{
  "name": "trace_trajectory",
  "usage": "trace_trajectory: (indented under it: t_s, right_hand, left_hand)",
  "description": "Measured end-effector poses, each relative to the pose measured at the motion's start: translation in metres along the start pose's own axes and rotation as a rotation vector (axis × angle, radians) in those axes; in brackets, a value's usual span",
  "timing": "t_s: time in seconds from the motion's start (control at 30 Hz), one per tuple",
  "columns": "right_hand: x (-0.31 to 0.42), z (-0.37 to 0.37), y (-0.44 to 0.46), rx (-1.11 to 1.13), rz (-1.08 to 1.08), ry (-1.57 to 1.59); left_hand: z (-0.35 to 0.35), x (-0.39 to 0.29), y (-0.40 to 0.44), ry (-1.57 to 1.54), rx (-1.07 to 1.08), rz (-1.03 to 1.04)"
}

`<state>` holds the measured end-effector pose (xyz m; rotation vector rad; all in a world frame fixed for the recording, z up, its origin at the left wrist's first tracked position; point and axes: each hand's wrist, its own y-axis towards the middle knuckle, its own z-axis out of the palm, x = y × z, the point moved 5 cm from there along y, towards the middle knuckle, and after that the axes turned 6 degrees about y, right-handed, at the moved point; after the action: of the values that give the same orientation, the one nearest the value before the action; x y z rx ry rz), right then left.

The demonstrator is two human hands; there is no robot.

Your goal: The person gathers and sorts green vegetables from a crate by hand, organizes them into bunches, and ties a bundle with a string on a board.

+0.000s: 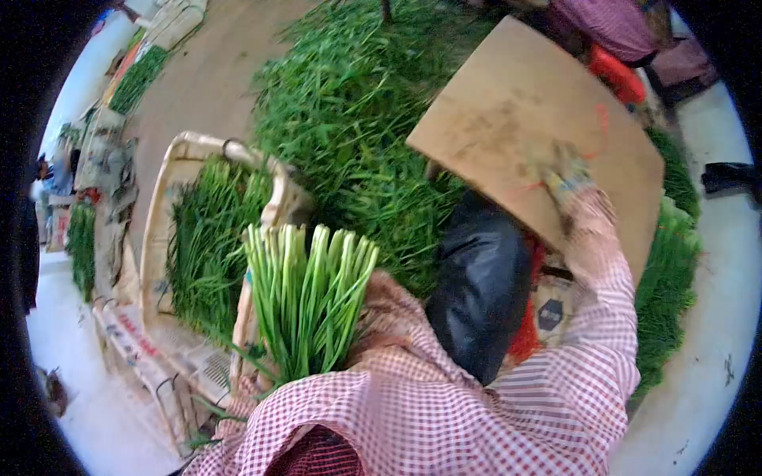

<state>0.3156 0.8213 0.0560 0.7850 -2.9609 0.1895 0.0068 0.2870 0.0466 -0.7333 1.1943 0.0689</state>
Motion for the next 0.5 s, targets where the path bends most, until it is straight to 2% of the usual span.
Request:
trace_trajectory:
  t_s: [0.07,0.17,0.2,0.27,0.33,0.37,0.4,0.43,0.47,0.5]
  right_hand:
    - [-0.017,0.006,-0.036,-0.113,-0.152,0.148]
    - [-0.025,-0.012,-0.055,0.028,-0.232,0.255]
    - [-0.006,-0.028,-0.063,0.020,-0.229,0.267]
    - [0.075,-0.067,-0.080,-0.033,-0.194,0.346]
    - [0.168,-0.089,-0.110,0.070,-0.373,0.642]
    - [0.205,-0.089,-0.130,0.199,-0.407,0.700]
    - [0.238,-0.085,-0.145,0.334,-0.566,0.808]
    - [0.261,-0.063,-0.156,0.452,-0.623,0.918]
    - [0.282,-0.040,-0.162,0.459,-0.715,0.876]
    - [0.297,-0.014,-0.167,0.509,-0.708,0.949]
  left_hand:
    - [0.001,-0.004,-0.003,0.019,0.010,-0.002]
    - [0.003,-0.010,-0.009,0.043,0.029,0.004]
    - [0.005,-0.012,-0.010,0.048,0.036,0.008]
    - [0.006,-0.014,-0.012,0.061,0.049,0.022]
    - [0.007,-0.015,-0.018,0.070,0.054,0.030]
    - [0.007,-0.016,-0.020,0.074,0.058,0.034]
    - [0.007,-0.016,-0.022,0.076,0.060,0.040]
    - [0.006,-0.016,-0.025,0.076,0.059,0.045]
    - [0.007,-0.016,-0.028,0.081,0.062,0.047]
    - [0.006,-0.016,-0.030,0.085,0.064,0.049]
